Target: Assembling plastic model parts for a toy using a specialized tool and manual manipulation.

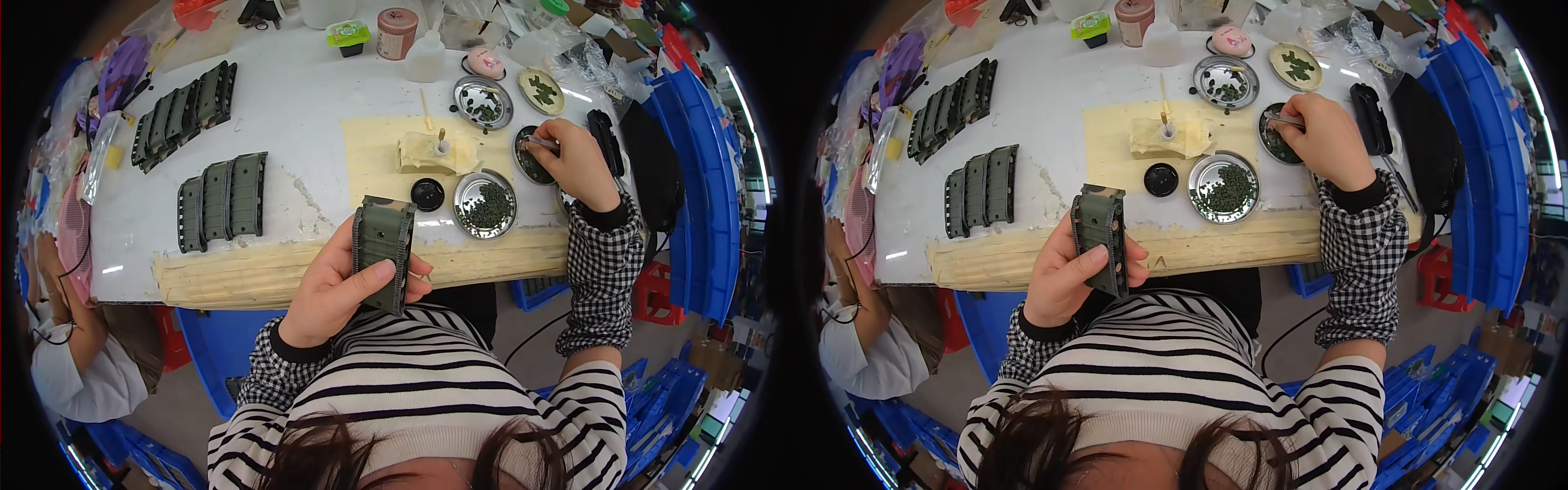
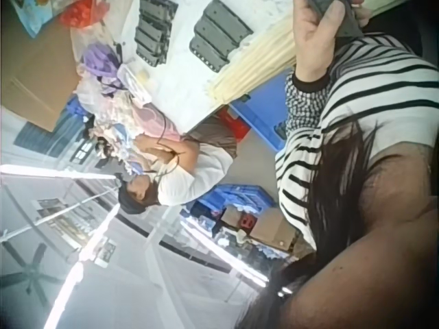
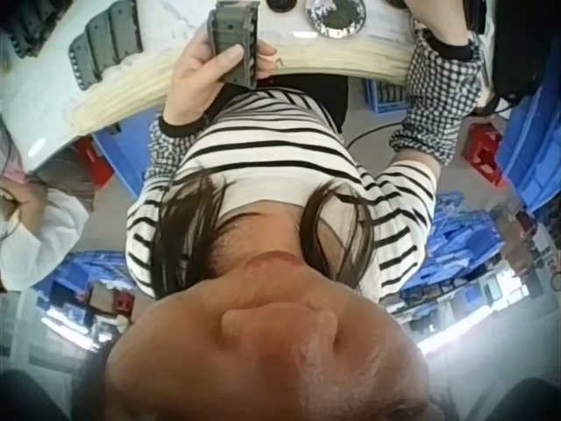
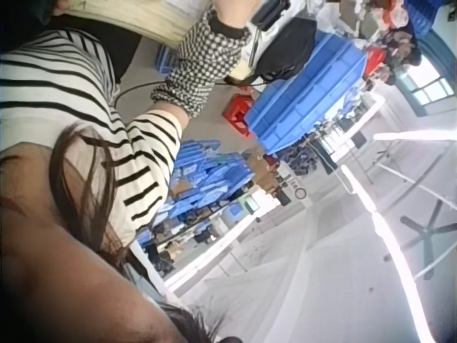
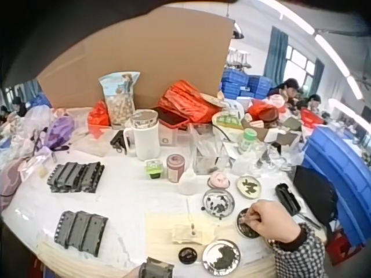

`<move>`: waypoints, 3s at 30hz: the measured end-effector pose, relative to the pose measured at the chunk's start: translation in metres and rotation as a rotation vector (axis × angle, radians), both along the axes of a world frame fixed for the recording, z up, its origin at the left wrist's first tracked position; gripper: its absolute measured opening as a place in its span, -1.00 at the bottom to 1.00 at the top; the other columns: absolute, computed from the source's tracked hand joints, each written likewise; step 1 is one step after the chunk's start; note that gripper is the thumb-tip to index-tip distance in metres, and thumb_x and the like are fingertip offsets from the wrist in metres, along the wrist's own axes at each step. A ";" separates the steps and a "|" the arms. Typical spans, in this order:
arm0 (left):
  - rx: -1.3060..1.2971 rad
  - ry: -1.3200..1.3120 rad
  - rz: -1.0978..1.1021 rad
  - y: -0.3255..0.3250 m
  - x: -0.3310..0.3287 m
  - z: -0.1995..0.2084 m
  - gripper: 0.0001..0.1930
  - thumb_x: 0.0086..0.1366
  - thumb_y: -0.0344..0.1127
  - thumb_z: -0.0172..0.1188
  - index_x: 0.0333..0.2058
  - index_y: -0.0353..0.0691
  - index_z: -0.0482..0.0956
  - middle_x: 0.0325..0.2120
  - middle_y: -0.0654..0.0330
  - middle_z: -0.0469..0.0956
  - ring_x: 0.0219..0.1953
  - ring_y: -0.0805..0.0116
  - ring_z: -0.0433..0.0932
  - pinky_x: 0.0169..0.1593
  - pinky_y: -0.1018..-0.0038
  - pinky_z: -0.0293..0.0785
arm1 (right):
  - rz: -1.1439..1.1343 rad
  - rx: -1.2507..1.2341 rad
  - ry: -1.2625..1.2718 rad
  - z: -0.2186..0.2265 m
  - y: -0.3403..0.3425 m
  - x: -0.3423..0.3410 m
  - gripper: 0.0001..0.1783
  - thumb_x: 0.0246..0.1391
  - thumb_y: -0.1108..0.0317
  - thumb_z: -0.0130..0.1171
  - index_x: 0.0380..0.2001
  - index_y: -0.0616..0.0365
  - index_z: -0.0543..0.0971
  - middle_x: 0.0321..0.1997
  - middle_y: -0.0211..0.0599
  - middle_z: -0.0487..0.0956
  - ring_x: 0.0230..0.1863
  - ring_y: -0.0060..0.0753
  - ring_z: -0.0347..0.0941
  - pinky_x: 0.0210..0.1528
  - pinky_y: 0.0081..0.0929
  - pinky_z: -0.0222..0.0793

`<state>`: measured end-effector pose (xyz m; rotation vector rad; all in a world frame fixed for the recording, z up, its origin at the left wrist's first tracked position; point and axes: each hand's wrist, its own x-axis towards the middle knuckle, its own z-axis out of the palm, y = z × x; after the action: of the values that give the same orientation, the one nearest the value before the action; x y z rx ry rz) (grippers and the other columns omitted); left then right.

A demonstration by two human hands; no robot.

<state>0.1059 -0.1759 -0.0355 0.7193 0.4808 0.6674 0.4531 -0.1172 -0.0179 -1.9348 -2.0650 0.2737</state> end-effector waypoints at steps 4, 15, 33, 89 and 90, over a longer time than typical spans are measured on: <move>0.008 0.039 0.020 -0.001 0.002 0.001 -0.53 0.39 -0.45 -0.05 0.23 -0.27 0.08 -0.08 -0.11 0.49 -0.09 0.20 0.58 -0.01 0.34 0.54 | 0.037 0.020 0.014 0.000 0.000 0.002 -0.75 -0.06 0.31 0.28 -0.45 0.32 0.52 -0.46 -0.04 0.55 -0.46 -0.08 0.48 -0.40 -0.31 0.35; 0.227 0.122 0.146 -0.004 0.011 0.000 -0.58 0.37 -0.54 -0.06 0.17 -0.33 0.12 -0.03 -0.02 0.46 0.02 0.34 0.49 0.08 0.43 0.46 | 0.039 0.329 0.352 0.038 -0.054 -0.071 -0.79 -0.07 0.58 0.29 -0.29 0.21 0.63 -0.57 -0.41 0.54 -0.68 -0.74 0.04 -0.63 -0.69 -0.03; 0.413 0.155 0.157 -0.010 0.009 -0.005 -0.57 0.36 -0.54 -0.05 0.17 -0.28 0.13 -0.02 -0.04 0.47 0.03 0.24 0.50 0.10 0.35 0.47 | 0.264 0.227 0.531 0.041 -0.065 -0.139 -0.79 -0.13 0.62 0.30 -0.34 0.22 0.60 -0.39 -0.24 0.60 -0.42 -0.35 0.55 -0.44 -0.56 0.40; 0.227 0.174 0.174 -0.010 0.027 0.001 -0.53 0.38 -0.47 -0.04 0.22 -0.25 0.09 -0.05 -0.07 0.48 -0.12 0.31 0.56 -0.01 0.40 0.52 | -0.219 -0.021 0.107 -0.007 -0.070 0.029 -0.83 -0.06 0.43 0.24 -0.38 0.29 0.54 -0.43 -0.08 0.57 -0.44 -0.17 0.50 -0.36 -0.36 0.36; 0.235 0.179 0.181 -0.010 0.028 0.003 -0.52 0.38 -0.48 -0.04 0.22 -0.25 0.08 -0.03 -0.07 0.47 -0.12 0.31 0.56 -0.01 0.41 0.53 | -0.206 -0.013 0.097 -0.006 -0.071 0.029 -0.83 -0.07 0.44 0.23 -0.38 0.29 0.54 -0.42 -0.08 0.57 -0.43 -0.16 0.50 -0.36 -0.36 0.36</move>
<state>0.1344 -0.1854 -0.0320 0.9706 0.6437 0.8423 0.4820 -0.1878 -0.0239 -2.0785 -1.7911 0.3274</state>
